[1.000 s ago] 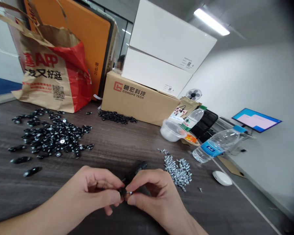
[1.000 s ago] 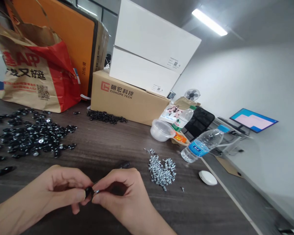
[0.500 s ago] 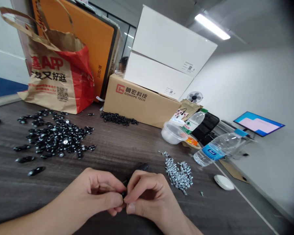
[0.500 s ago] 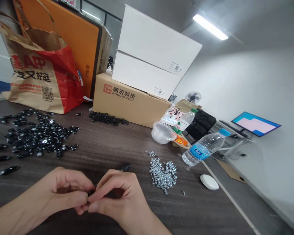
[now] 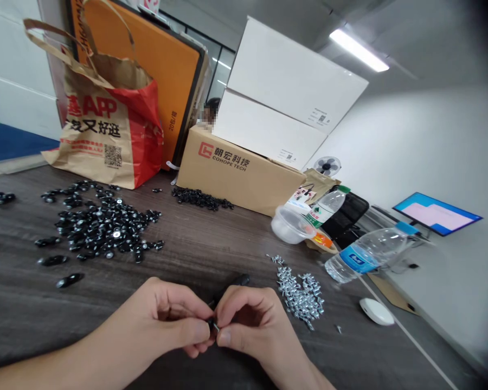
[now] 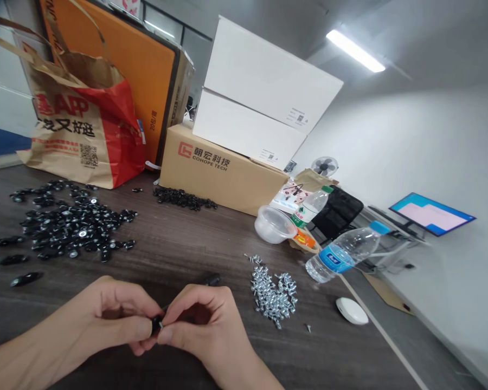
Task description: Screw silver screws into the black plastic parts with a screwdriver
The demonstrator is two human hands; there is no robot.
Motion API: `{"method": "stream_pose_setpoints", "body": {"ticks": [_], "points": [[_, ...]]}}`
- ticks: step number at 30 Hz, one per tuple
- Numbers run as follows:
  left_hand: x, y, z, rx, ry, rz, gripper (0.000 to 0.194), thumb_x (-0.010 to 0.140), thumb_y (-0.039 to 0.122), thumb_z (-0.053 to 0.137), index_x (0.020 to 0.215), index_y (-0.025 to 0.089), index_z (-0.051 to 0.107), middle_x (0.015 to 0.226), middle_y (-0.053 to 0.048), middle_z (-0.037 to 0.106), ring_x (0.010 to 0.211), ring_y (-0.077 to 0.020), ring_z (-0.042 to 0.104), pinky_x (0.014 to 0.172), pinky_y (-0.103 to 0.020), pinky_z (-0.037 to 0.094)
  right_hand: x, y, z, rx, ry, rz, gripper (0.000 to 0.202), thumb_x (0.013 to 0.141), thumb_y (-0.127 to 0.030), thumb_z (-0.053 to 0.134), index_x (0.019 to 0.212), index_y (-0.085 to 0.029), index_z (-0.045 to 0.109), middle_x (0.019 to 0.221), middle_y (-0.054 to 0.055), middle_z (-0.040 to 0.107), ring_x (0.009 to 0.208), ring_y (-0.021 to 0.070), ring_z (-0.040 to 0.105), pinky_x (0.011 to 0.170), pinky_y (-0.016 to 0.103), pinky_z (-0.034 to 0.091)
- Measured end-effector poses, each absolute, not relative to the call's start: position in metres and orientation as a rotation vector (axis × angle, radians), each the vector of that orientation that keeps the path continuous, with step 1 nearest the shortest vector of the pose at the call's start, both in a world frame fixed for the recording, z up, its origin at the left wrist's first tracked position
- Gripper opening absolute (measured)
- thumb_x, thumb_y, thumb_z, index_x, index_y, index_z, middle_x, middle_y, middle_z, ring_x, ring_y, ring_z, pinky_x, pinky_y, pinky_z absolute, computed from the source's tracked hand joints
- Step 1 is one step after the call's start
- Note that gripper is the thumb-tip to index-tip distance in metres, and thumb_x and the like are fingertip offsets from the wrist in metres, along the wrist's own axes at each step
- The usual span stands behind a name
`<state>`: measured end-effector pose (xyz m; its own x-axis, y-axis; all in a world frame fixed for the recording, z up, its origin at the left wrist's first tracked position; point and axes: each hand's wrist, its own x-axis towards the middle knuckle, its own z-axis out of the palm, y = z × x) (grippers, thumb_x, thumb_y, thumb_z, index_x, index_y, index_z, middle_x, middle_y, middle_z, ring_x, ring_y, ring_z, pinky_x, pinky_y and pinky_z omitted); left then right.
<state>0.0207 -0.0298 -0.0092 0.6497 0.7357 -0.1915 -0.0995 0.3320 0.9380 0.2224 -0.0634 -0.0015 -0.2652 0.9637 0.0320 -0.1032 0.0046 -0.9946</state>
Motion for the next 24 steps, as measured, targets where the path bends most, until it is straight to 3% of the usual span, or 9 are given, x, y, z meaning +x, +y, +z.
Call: {"method": "stream_pose_setpoints", "body": {"ticks": [11,18,24], "points": [[0.021,-0.031,0.000,1.245,0.720,0.598,0.014,0.075,0.022,0.070,0.065,0.018,0.079,0.062,-0.001,0.071,0.065,-0.0169,0.061,0.068,-0.026,0.050,0.219,-0.062,0.001,-0.999,-1.370,1.381,0.014,0.065,-0.013,0.089,0.072,-0.022,0.082,0.072,0.001,0.074,0.064,0.0134,0.065,0.061,0.024,0.051],[0.020,-0.035,0.006,1.336,0.829,0.528,0.021,0.076,0.026,0.066,0.058,0.020,0.076,0.057,0.004,0.058,0.055,-0.0120,0.042,0.052,-0.023,0.035,0.216,-0.065,0.005,-1.043,-1.431,1.258,0.015,0.061,-0.019,0.094,0.070,-0.023,0.083,0.069,0.002,0.077,0.062,0.0138,0.067,0.060,0.022,0.051],[0.022,-0.041,0.003,1.381,0.800,0.662,0.023,0.077,0.026,0.066,0.060,0.025,0.080,0.050,0.006,0.054,0.054,-0.0107,0.045,0.052,-0.019,0.037,0.213,-0.068,0.006,-1.061,-1.590,1.062,0.011,0.067,-0.027,0.091,0.072,-0.022,0.082,0.068,0.005,0.078,0.060,0.0163,0.067,0.060,0.025,0.051]]}}
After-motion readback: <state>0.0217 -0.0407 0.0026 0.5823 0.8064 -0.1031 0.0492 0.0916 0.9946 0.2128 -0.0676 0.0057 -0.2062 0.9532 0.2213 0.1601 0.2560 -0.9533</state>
